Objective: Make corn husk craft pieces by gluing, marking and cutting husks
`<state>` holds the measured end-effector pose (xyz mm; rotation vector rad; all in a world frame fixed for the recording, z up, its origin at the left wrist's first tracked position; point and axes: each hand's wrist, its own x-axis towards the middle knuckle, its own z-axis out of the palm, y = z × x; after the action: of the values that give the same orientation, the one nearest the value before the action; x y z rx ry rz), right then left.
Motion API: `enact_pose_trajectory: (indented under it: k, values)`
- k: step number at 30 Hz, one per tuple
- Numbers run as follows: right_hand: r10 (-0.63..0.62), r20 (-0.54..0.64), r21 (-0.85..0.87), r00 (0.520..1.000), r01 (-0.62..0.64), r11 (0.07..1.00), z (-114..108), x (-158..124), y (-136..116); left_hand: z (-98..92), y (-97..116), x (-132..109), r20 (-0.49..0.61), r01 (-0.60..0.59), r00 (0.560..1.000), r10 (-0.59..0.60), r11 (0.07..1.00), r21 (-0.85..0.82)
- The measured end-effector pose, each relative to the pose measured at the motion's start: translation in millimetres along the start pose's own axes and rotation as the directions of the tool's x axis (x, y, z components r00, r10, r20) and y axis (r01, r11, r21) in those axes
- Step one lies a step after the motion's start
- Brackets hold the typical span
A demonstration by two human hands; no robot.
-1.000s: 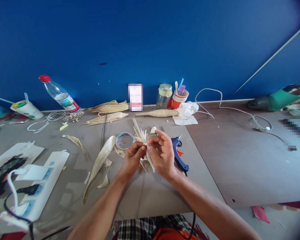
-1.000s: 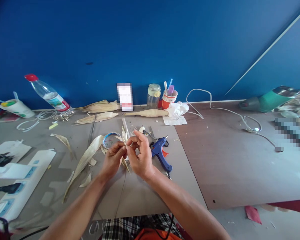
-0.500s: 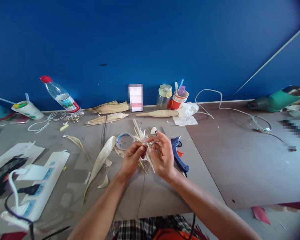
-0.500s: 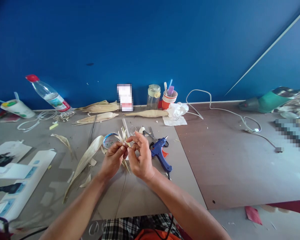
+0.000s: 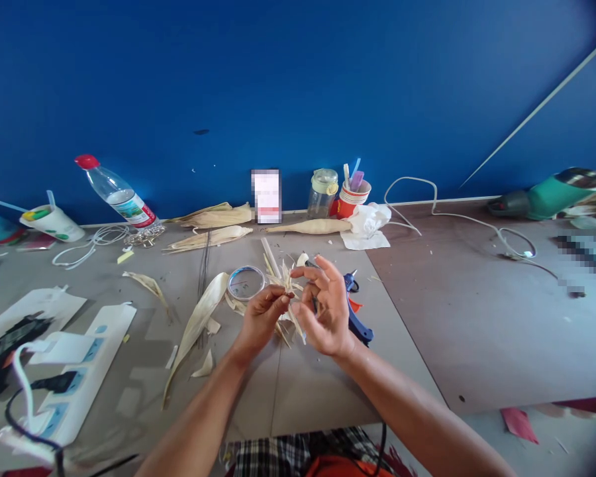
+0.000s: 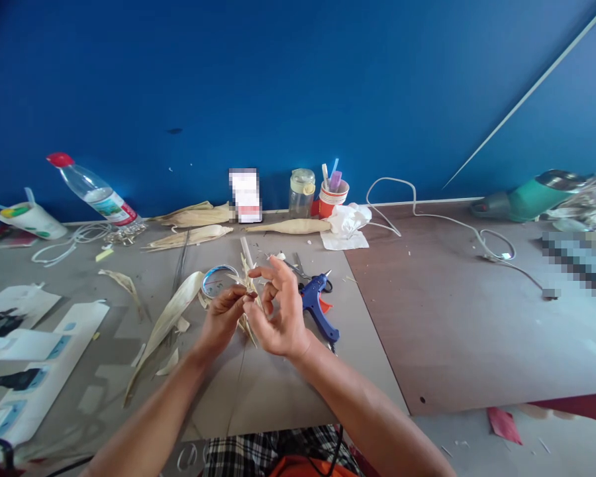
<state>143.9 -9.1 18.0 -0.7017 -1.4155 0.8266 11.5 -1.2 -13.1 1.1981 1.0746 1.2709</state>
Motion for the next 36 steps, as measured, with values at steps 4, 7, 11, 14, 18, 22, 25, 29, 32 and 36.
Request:
enact_pose_trajectory:
  k: [4,7,11,14,18,22,25,29,32,36]
  values:
    - [-0.062,-0.077,-0.251,0.995,0.041,0.967,2,-2,3,-0.4,-4,0,-0.001,-0.078,0.997,0.078,0.990,0.121]
    - [-0.100,-0.131,-0.387,0.986,0.042,0.921,4,-1,5,-0.3,-8,-1,0.016,-0.116,0.993,0.115,0.971,0.209]
    - [-0.207,-0.088,-0.550,0.974,0.126,0.826,4,0,2,0.4,-7,-1,0.017,-0.152,0.988,0.153,0.950,0.273]
    - [-0.300,-0.029,-0.609,0.954,0.221,0.762,4,-1,0,0.5,-5,-2,-0.001,-0.149,0.988,0.155,0.954,0.261]
    - [-0.371,0.050,-0.641,0.927,0.315,0.700,6,-4,3,0.3,-1,-3,-0.016,-0.143,0.988,0.151,0.962,0.232]
    - [-0.417,0.112,-0.677,0.902,0.377,0.632,7,-8,8,0.1,2,-3,-0.057,-0.133,0.988,0.145,0.974,0.182]
    - [-0.427,0.215,-0.653,0.878,0.455,0.605,5,-11,9,-0.4,4,-3,-0.058,-0.136,0.988,0.146,0.980,0.145]
    - [-0.413,0.188,-0.619,0.891,0.434,0.655,2,-11,7,-2.1,3,-2,-0.043,-0.164,0.984,0.171,0.978,0.131]
    - [-0.402,0.016,-0.598,0.916,0.331,0.730,1,-8,8,-3.2,-1,-2,-0.049,-0.174,0.982,0.183,0.972,0.158]
    - [-0.366,-0.085,-0.566,0.927,0.257,0.783,3,-4,11,-3.1,-6,-2,-0.057,-0.188,0.977,0.203,0.960,0.207]
